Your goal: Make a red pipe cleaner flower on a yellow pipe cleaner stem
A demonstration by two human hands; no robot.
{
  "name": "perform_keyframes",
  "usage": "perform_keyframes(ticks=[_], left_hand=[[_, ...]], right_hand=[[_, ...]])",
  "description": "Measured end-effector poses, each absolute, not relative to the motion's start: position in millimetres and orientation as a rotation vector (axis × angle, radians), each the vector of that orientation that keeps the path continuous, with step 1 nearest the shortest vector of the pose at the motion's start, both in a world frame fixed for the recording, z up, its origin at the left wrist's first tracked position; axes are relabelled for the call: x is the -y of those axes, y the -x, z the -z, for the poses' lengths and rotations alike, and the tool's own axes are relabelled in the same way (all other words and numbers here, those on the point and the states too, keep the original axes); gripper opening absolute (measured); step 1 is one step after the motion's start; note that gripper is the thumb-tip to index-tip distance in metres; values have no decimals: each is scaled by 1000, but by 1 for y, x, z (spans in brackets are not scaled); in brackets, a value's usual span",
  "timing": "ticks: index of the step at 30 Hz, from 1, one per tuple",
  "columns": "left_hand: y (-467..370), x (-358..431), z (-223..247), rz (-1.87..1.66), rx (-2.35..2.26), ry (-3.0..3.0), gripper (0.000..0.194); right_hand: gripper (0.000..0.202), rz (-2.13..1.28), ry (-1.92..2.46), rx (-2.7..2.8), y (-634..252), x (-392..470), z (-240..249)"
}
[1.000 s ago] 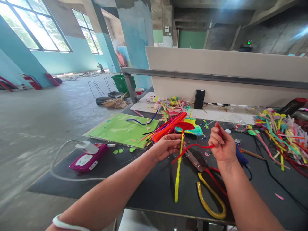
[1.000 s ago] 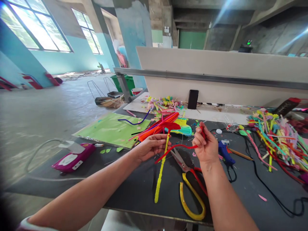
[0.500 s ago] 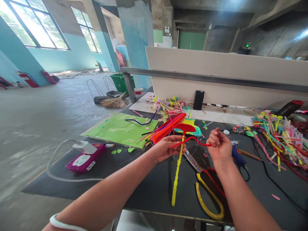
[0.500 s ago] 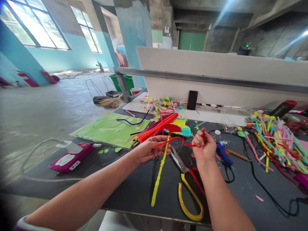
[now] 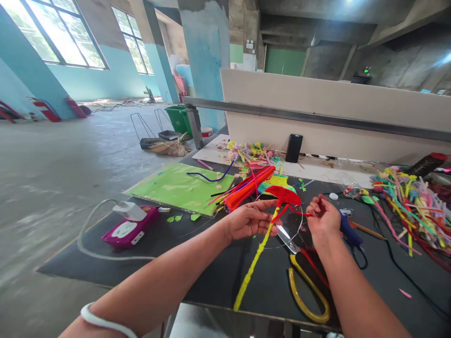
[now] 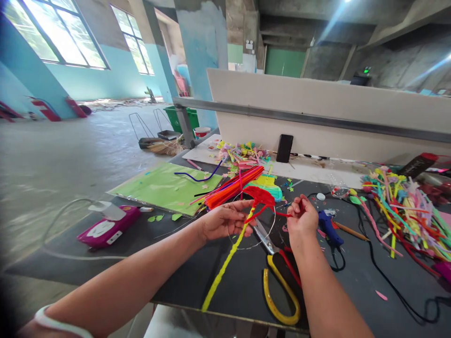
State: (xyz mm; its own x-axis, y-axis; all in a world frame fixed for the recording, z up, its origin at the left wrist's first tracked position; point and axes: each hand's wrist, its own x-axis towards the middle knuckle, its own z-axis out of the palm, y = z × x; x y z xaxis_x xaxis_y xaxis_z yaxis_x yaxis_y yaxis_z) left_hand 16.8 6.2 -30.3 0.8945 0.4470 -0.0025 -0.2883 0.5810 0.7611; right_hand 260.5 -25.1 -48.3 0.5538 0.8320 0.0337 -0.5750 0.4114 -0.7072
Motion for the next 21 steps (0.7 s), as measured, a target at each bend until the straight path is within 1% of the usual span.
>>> perform_keyframes(ticks=[4, 8, 12, 14, 16, 18, 19, 21], left_hand=[[-15, -5, 28, -369, -130, -864, 58], [-16, -2, 24, -352, -161, -881, 58], [-21, -2, 29, -457, -235, -910, 56], [-25, -4, 34, -516, -319, -918, 52], [-28, -7, 39, -557, -440, -913, 43], [-30, -9, 44, -613, -530, -888, 34], [-30, -11, 45, -651, -546, -875, 33], [-31, -13, 47, -725, -537, -857, 34]], right_hand=[[13, -852, 729, 435, -260, 25, 50], [16, -830, 718, 442, -253, 25, 49], [15, -889, 743, 522, -244, 28, 42], [12, -845, 865, 686, -239, 32, 38], [13, -684, 1059, 935, -234, 36, 33], [19, -483, 1219, 1178, -229, 39, 31], [27, -418, 1256, 1280, -227, 40, 31], [49, -370, 1259, 1436, -223, 40, 32]])
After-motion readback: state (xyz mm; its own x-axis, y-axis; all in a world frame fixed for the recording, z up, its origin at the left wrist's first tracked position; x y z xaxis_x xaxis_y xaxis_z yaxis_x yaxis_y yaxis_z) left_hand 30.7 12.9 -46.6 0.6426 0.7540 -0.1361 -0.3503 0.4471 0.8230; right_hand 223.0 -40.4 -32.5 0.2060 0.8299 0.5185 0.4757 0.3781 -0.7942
